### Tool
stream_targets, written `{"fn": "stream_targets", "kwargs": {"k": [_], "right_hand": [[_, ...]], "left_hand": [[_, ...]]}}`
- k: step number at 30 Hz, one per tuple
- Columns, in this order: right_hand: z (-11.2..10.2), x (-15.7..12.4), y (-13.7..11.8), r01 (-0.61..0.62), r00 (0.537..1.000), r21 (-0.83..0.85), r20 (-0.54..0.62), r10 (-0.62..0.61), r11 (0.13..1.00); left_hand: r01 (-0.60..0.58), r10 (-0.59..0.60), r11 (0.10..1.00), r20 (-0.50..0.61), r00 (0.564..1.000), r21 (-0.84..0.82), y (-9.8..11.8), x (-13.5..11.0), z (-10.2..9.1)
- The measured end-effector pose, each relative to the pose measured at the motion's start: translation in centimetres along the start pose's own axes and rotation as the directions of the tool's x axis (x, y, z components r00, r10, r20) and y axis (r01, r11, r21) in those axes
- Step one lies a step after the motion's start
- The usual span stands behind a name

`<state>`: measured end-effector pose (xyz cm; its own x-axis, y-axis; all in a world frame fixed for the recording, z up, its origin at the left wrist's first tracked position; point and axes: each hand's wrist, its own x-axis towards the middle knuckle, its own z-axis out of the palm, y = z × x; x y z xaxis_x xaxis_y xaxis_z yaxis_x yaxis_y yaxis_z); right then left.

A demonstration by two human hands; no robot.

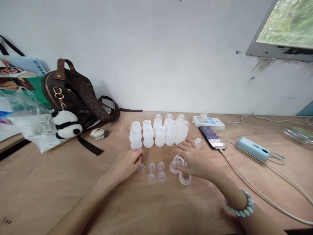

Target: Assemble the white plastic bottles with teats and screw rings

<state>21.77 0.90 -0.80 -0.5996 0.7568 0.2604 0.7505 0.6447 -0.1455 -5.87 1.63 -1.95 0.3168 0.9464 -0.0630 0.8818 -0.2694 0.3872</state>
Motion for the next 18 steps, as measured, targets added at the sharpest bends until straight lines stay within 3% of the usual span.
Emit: {"fn": "stream_targets", "kwargs": {"k": [4, 7, 12, 15, 18], "right_hand": [[0.7, 0.5, 0.7, 0.025, 0.961, 0.018, -0.277, -0.019, 1.000], [0.2, 2.0, 0.7, 0.018, 0.926, -0.051, -0.377, -0.036, 0.999], [-2.3, 7.6, 0.1, -0.175, 0.934, -0.261, -0.350, 0.076, 0.949], [-2.9, 11.6, 0.2, -0.195, 0.952, -0.341, -0.292, 0.093, 0.920], [-2.1, 14.6, 0.6, -0.169, 0.966, -0.344, -0.242, 0.087, 0.924]], "left_hand": [[0.004, -0.004, 1.000, -0.018, 1.000, 0.022, -0.2, 0.1, 0.0], [0.004, -0.003, 0.999, -0.046, 0.999, 0.031, -0.2, 0.1, 0.0], [-0.038, 0.033, 0.999, -0.177, 0.984, -0.024, 0.4, -0.2, -0.2], [-0.060, 0.037, 0.994, -0.246, 0.969, -0.087, 0.6, -0.3, -0.3], [-0.052, 0.020, 0.986, -0.198, 0.980, -0.157, 0.4, -0.1, -0.1]]}}
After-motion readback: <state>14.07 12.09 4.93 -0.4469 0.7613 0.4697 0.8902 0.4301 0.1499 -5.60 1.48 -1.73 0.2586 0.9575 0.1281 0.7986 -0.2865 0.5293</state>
